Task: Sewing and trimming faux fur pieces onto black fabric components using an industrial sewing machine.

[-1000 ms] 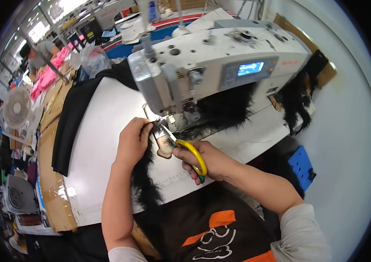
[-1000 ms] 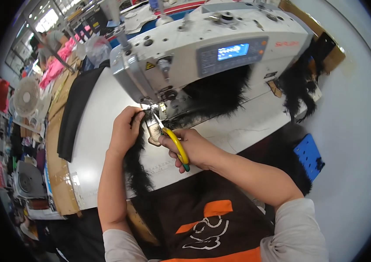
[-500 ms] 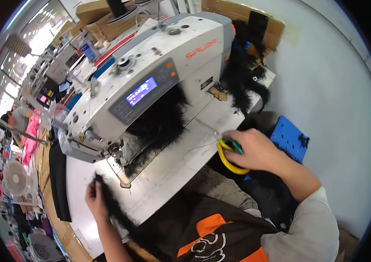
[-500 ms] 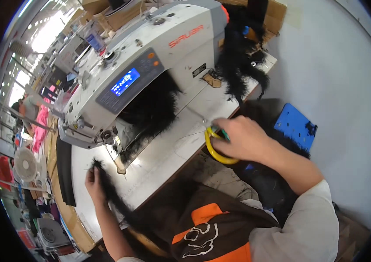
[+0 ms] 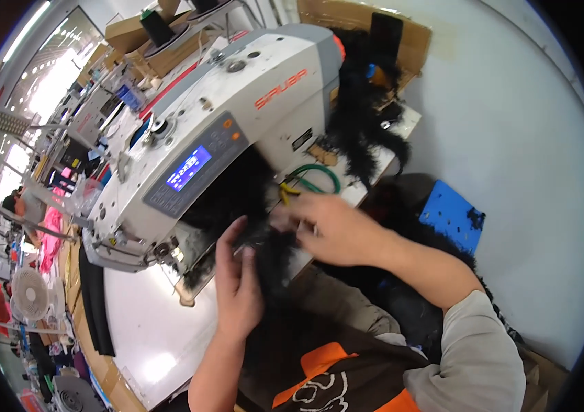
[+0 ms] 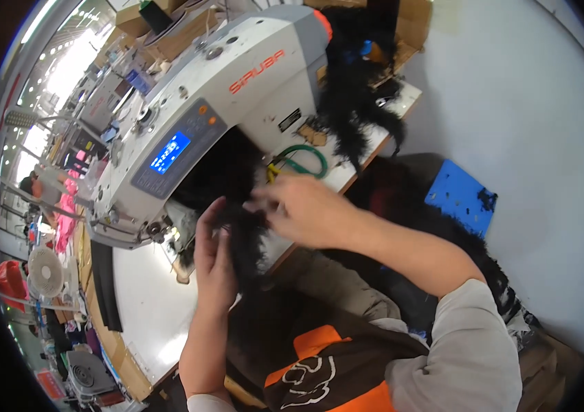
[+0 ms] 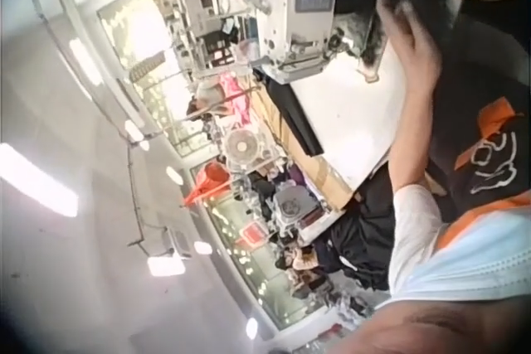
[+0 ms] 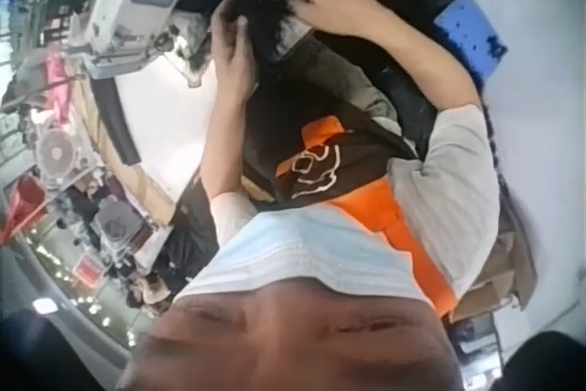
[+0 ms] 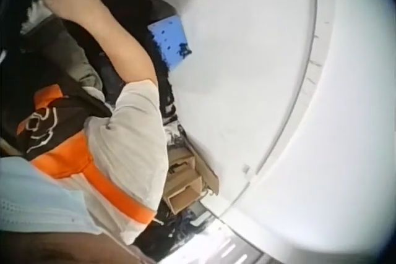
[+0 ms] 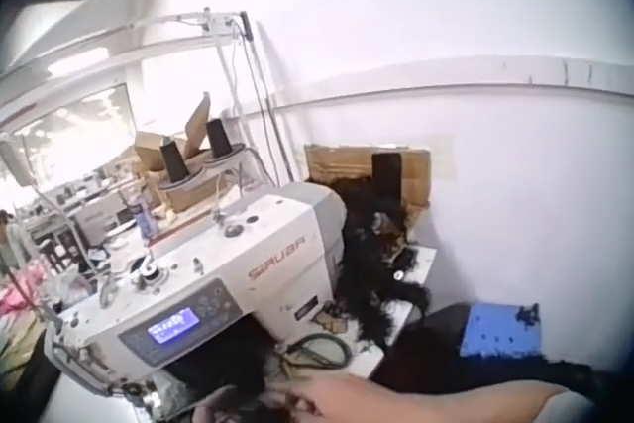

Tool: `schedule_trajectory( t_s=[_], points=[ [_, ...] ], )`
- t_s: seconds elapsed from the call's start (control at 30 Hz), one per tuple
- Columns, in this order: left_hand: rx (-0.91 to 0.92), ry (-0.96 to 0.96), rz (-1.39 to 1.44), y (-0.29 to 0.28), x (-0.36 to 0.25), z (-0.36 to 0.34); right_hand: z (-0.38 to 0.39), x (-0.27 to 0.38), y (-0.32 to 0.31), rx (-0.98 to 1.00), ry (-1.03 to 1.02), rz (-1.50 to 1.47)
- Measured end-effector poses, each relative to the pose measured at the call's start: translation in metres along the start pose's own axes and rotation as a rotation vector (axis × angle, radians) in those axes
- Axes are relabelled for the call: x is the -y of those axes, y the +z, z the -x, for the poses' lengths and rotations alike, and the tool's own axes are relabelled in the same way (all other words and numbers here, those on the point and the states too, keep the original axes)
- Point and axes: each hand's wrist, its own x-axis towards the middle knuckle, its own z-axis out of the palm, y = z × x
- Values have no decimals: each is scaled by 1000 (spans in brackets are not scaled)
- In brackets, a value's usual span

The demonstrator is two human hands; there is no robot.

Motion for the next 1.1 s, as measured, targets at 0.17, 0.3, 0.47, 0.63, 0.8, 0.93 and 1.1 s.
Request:
schedule_trajectory(
  t_s=[0.17,0.3,0.47,0.63,0.8,0.93,1.1],
  points=[
    [76,49,97,65,-3,-20,23,-21,-14,-97,1,-252],
    [117,-46,317,84,13,-36,32,-15,-50,52,440,-760],
    [30,-23,343,112,9,-48,38,-10,-50,-69,225,-502],
    [133,-159,362,118,8,-39,3,-22,-94,-301,490,-417],
    [303,-200,202,123,37,-27,-89,-74,-181,-649,490,-274],
    [282,-198,181,139,47,-26,-149,-124,-240,-640,441,-252],
    [375,-197,172,114,43,-7,-193,-146,-235,-556,434,-318]
  ],
)
